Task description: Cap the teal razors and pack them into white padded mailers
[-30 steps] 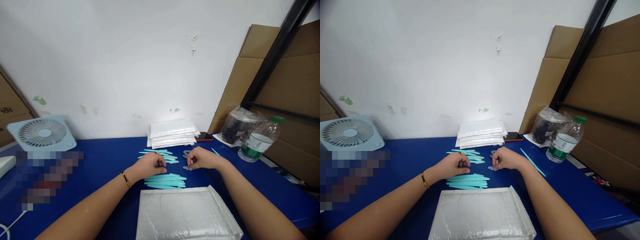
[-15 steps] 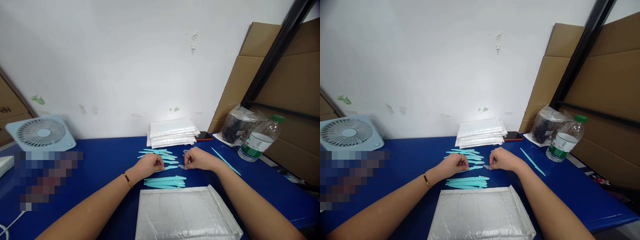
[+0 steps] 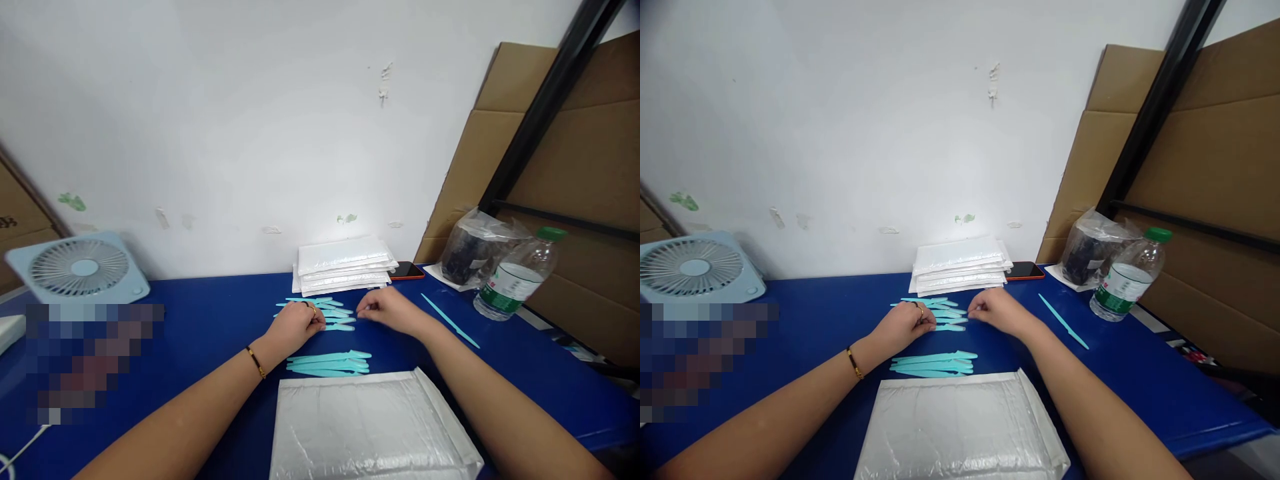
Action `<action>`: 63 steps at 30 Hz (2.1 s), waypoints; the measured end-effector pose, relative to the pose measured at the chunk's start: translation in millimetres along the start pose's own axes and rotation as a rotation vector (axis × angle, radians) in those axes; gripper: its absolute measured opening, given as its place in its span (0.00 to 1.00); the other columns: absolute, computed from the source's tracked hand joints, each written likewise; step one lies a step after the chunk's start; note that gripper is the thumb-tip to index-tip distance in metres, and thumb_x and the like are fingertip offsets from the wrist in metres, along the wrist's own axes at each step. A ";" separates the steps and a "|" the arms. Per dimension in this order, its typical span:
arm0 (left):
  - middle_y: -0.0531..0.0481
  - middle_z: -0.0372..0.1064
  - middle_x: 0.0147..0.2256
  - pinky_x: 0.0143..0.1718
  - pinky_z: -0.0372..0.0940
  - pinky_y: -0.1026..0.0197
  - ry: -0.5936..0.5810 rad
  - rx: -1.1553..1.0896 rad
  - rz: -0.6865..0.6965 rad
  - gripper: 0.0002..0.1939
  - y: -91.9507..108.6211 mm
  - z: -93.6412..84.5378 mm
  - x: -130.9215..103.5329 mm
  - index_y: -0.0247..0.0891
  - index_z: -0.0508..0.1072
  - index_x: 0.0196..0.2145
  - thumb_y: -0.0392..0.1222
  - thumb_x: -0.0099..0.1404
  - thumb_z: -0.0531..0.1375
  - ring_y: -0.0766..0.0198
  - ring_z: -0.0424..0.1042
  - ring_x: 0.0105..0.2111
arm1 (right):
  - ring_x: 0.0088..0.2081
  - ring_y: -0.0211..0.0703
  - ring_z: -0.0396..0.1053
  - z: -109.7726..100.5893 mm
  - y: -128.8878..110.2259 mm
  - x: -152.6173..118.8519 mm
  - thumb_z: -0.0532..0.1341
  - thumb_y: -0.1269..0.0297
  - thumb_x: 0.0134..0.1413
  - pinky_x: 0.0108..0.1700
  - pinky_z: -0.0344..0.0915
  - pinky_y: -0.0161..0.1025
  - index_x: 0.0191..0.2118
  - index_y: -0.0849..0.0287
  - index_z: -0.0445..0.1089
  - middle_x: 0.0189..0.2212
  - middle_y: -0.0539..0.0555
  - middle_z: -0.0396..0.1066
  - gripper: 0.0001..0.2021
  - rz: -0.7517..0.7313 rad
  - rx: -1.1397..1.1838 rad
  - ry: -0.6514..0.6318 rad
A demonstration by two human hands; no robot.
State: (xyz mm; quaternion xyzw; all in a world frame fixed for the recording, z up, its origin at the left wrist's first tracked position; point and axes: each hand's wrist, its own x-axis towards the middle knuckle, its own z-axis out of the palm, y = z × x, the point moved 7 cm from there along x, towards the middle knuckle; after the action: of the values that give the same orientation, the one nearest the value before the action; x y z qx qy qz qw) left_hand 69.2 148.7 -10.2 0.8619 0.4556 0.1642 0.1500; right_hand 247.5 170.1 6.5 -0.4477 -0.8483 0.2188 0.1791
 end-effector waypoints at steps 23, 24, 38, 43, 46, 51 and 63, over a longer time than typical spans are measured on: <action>0.55 0.69 0.25 0.24 0.55 0.68 -0.081 -0.149 -0.048 0.07 5.2 6.4 -6.4 0.40 0.72 0.27 0.44 0.57 0.57 0.69 0.65 0.25 | 0.22 0.36 0.64 10.5 12.2 -10.4 0.67 0.53 0.34 0.23 0.55 0.31 0.25 0.59 0.75 0.20 0.49 0.71 0.14 0.072 -0.010 -0.262; 0.56 0.69 0.25 0.24 0.55 0.68 -0.082 -0.156 -0.046 0.07 5.0 7.5 -6.2 0.40 0.72 0.27 0.44 0.57 0.57 0.69 0.65 0.25 | 0.22 0.36 0.63 12.4 9.2 -9.6 0.67 0.53 0.34 0.23 0.54 0.31 0.25 0.59 0.75 0.20 0.49 0.71 0.14 0.066 -0.004 -0.255; 0.52 0.69 0.33 0.27 0.58 0.66 -0.036 -0.102 0.000 0.11 14.1 -9.8 -9.8 0.41 0.73 0.33 0.49 0.57 0.58 0.66 0.66 0.30 | 0.25 0.37 0.66 -40.0 32.7 -11.1 0.60 0.61 0.45 0.27 0.58 0.32 0.27 0.59 0.74 0.24 0.50 0.73 0.09 0.189 -0.096 0.157; 0.53 0.70 0.28 0.22 0.56 0.68 -0.314 -0.186 0.036 0.15 26.2 6.6 -19.6 0.40 0.74 0.32 0.53 0.51 0.61 0.67 0.67 0.26 | 0.24 0.40 0.67 -52.5 61.3 -22.7 0.63 0.61 0.38 0.25 0.57 0.34 0.23 0.59 0.74 0.21 0.52 0.72 0.07 0.356 -0.225 0.045; 0.53 0.71 0.26 0.21 0.56 0.68 -0.324 -0.197 0.011 0.13 23.6 12.5 -19.9 0.40 0.74 0.31 0.51 0.54 0.59 0.67 0.67 0.24 | 0.25 0.41 0.68 -35.2 59.0 -18.5 0.65 0.62 0.34 0.25 0.57 0.34 0.23 0.58 0.74 0.21 0.51 0.73 0.06 0.351 -0.214 -0.036; 0.53 0.70 0.25 0.21 0.55 0.68 -0.258 -0.204 -0.012 0.12 21.1 8.7 -15.9 0.39 0.73 0.29 0.50 0.55 0.58 0.68 0.66 0.24 | 0.26 0.40 0.67 -19.6 54.1 -14.2 0.63 0.67 0.36 0.26 0.57 0.32 0.24 0.58 0.73 0.24 0.51 0.72 0.03 0.309 -0.214 -0.070; 0.52 0.66 0.27 0.27 0.57 0.65 0.101 -0.546 -0.202 0.15 -3.3 -9.0 -4.5 0.36 0.70 0.32 0.52 0.57 0.56 0.67 0.61 0.26 | 0.30 0.40 0.72 -26.8 27.2 -6.9 0.65 0.58 0.43 0.31 0.68 0.34 0.35 0.60 0.69 0.26 0.52 0.72 0.13 0.185 0.836 0.359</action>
State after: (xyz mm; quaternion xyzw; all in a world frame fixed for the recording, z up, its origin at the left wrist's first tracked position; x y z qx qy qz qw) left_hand 60.6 147.7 -4.1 0.7308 0.4848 0.3076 0.3692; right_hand 283.2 183.7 13.8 -0.4417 -0.5993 0.4762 0.4679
